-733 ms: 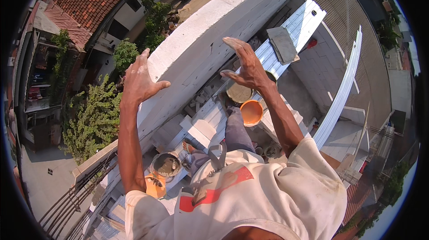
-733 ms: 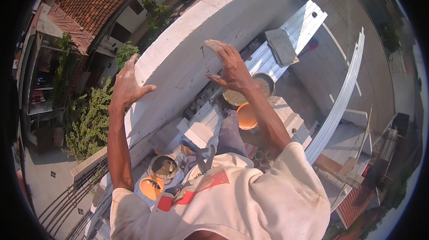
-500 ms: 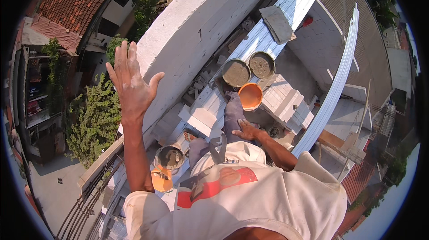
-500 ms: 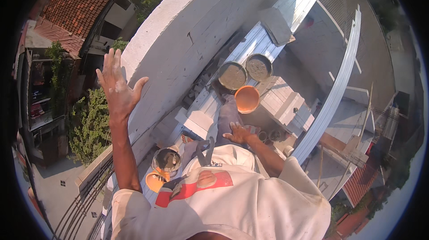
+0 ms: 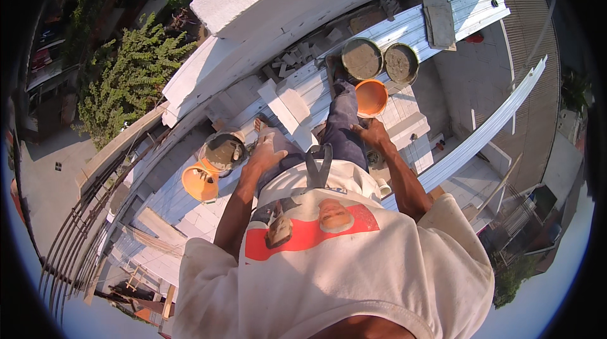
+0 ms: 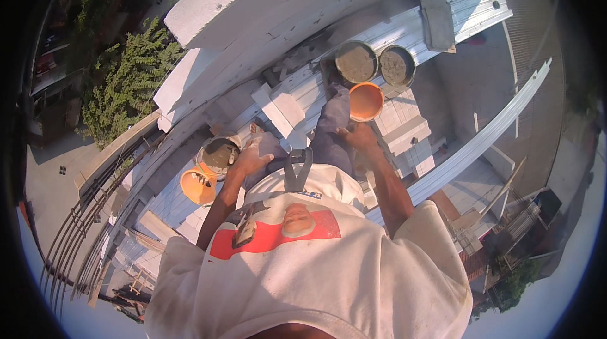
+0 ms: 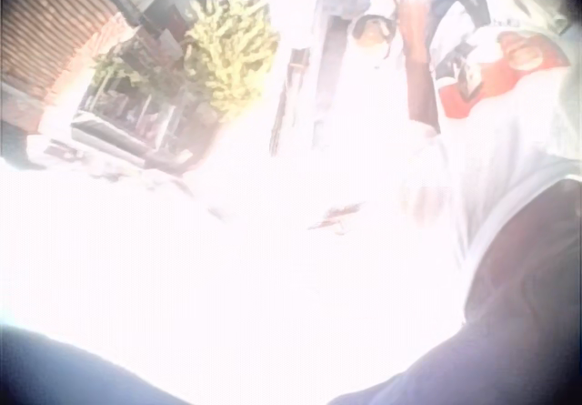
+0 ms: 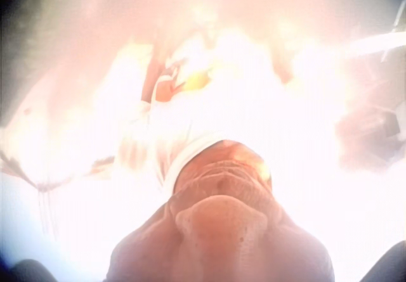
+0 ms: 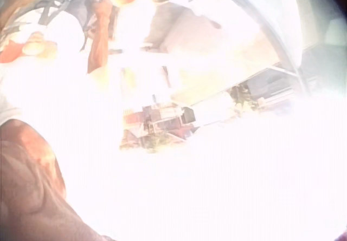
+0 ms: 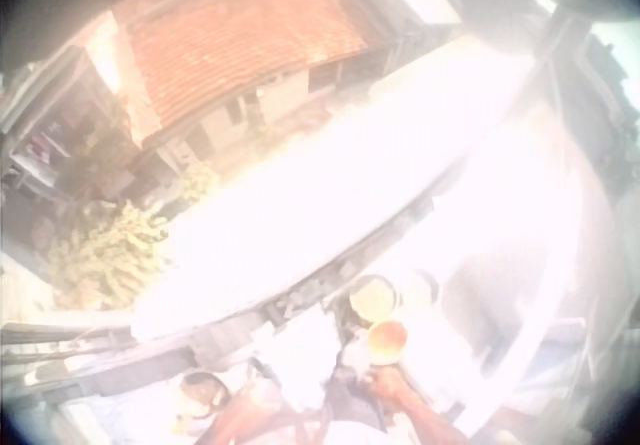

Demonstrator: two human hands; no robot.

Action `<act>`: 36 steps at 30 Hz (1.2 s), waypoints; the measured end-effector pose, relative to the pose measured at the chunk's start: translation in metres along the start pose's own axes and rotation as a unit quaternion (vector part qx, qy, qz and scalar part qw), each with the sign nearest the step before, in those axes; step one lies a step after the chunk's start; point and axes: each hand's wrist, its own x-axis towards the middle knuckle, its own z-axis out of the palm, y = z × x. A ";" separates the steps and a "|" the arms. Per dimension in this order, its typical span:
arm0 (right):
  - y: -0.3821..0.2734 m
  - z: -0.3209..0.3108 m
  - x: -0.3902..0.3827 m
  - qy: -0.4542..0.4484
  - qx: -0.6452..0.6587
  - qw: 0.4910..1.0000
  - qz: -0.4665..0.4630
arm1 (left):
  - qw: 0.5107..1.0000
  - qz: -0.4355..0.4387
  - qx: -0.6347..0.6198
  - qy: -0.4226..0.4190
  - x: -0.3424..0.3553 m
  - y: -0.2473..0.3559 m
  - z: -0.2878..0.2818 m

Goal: The person applies mortar to a wall using a trowel, places white rectangular tiles onto the mortar, and taps them into place with a hammer. The person repeats this process along the wall, occasionally adjusting the tiles and scooping more mortar from a bucket.

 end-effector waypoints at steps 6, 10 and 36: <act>0.053 0.073 -0.022 0.017 0.094 0.994 0.048 | 0.998 -0.032 -0.031 -0.040 -0.008 -0.074 0.005; 0.031 0.129 -0.052 -0.031 0.192 0.979 -0.067 | 0.998 -0.020 0.014 -0.056 -0.002 -0.109 0.004; 0.094 0.231 0.373 0.124 0.171 0.975 0.073 | 0.958 -0.079 0.267 0.069 0.128 -0.150 0.078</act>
